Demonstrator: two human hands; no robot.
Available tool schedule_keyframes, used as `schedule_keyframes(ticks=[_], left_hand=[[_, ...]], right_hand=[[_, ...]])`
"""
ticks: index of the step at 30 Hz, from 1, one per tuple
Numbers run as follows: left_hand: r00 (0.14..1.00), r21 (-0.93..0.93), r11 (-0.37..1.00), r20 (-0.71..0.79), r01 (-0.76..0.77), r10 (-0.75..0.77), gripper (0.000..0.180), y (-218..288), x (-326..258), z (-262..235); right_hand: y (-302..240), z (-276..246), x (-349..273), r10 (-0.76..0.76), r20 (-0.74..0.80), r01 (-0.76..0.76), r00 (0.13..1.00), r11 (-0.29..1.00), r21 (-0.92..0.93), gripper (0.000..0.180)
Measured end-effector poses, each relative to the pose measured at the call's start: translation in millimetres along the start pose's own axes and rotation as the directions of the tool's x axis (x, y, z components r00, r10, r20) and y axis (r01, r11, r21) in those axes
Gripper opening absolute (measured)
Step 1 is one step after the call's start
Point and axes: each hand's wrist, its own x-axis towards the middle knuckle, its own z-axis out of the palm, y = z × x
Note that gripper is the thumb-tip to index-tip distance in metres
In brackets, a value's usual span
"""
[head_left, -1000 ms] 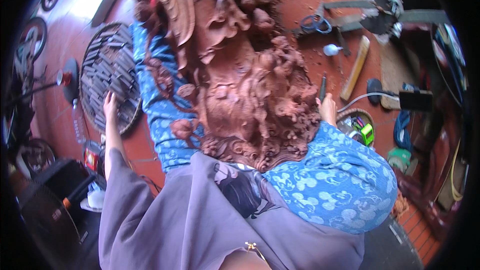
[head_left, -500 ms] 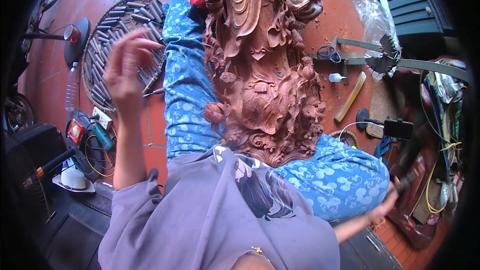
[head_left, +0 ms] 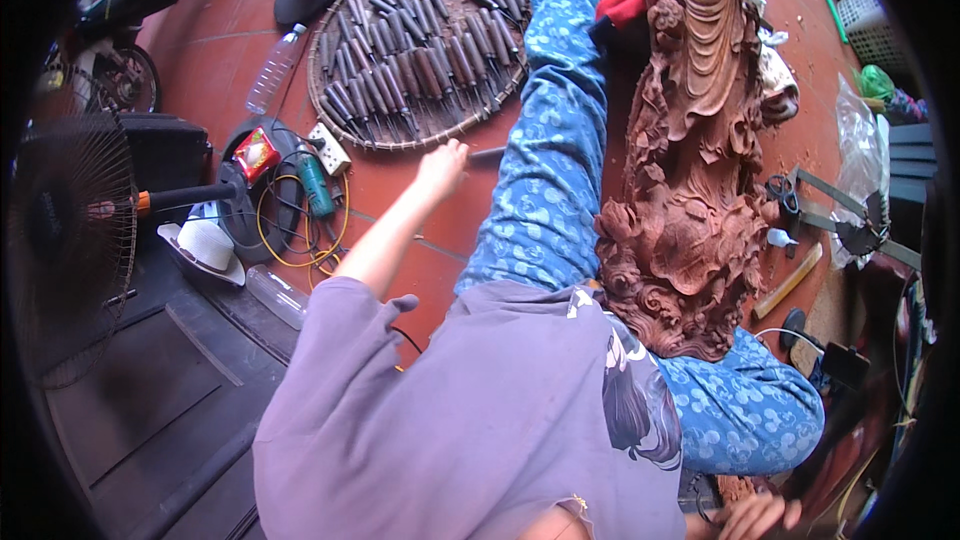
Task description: The person carves a large reddish-brown wooden sculpture using a chisel and mallet, then switches to a rotary tool to refine details. The person works on the sculpture's surface, removing material and shaping features.
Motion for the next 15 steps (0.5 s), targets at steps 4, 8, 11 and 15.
schedule_keyframes(ticks=[4, 8, 11, 15], left_hand=[[0.985, -0.061, 0.998, -0.168, 0.026, -0.035, 0.021, 4, 3, 32], [0.965, -0.333, 0.940, -0.214, 0.076, -0.154, 0.024, 1, -10, 18], [0.818, -0.559, 0.810, -0.375, 0.176, -0.437, 0.022, -20, -5, -1], [0.749, -0.599, 0.624, -0.059, 0.502, -0.660, 0.030, -101, 41, -12]], right_hand=[[53, -1, 19, 0.184, 0.007, -0.181, 0.983, 0.962, 0.203, 0.039], [97, 8, 15, 0.295, -0.364, -0.259, 0.884, 0.955, 0.145, 0.043], [119, 10, 14, 0.341, -0.504, -0.308, 0.793, 0.940, 0.150, 0.046], [145, 6, 17, 0.312, -0.540, -0.316, 0.782, 0.945, 0.088, 0.049]])
